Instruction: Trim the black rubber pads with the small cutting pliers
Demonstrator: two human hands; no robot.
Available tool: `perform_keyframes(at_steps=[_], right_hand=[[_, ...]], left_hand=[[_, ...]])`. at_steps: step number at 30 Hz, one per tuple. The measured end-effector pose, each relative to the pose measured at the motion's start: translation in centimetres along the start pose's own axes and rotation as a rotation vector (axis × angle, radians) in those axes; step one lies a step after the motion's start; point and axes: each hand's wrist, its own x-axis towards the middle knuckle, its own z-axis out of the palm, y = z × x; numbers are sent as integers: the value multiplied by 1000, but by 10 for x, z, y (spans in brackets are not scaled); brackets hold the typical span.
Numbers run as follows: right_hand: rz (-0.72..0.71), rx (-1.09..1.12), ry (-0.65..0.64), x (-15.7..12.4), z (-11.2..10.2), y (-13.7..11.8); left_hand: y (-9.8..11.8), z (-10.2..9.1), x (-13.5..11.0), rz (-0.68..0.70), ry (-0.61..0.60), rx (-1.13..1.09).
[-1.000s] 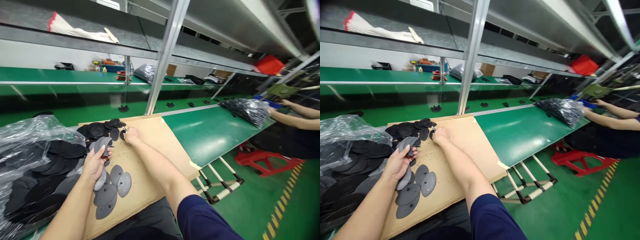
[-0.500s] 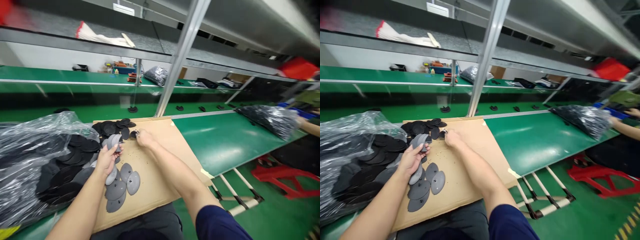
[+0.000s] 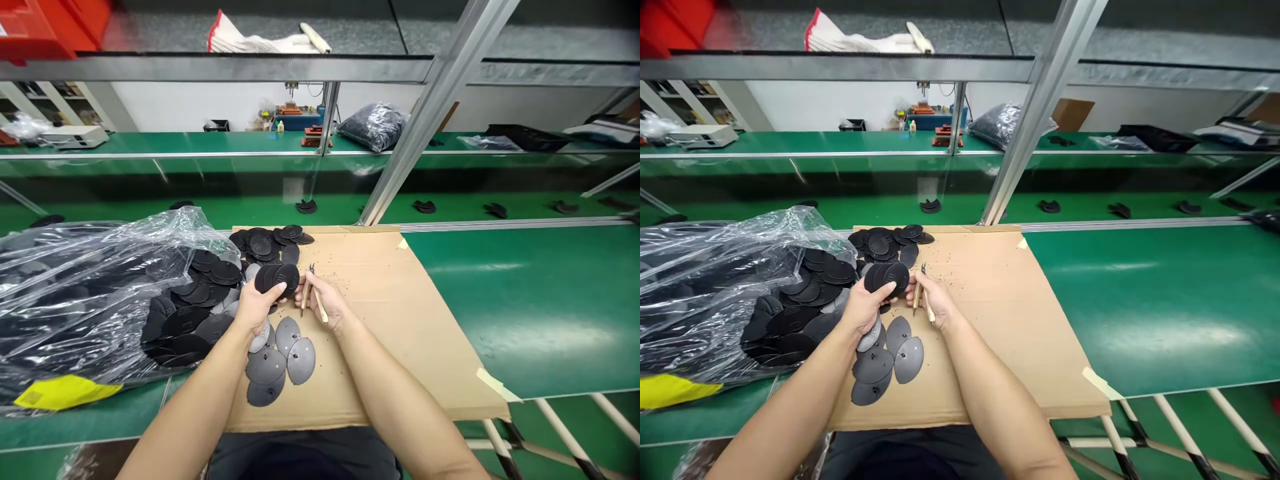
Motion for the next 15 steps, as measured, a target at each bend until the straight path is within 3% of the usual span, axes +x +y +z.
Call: perform_keyframes(at_steps=[3,6,9,12,15], right_hand=[[-261,-159,192,-3,1,5],[-405,-432,246,-6,-2,5],[-424,-532,233,-7,-6,1],[-421,-491,228,-7,-9,1],[-413,-403,110,-8,-8,1]], left_hand=[[3,2,-2,-20,-19,-7],[4,4,-3,-40,-39,2],[4,6,-4,-52,-20,0],[5,6,-6,-59,-22,-6],[6,6,-8,-80,-52,-15]])
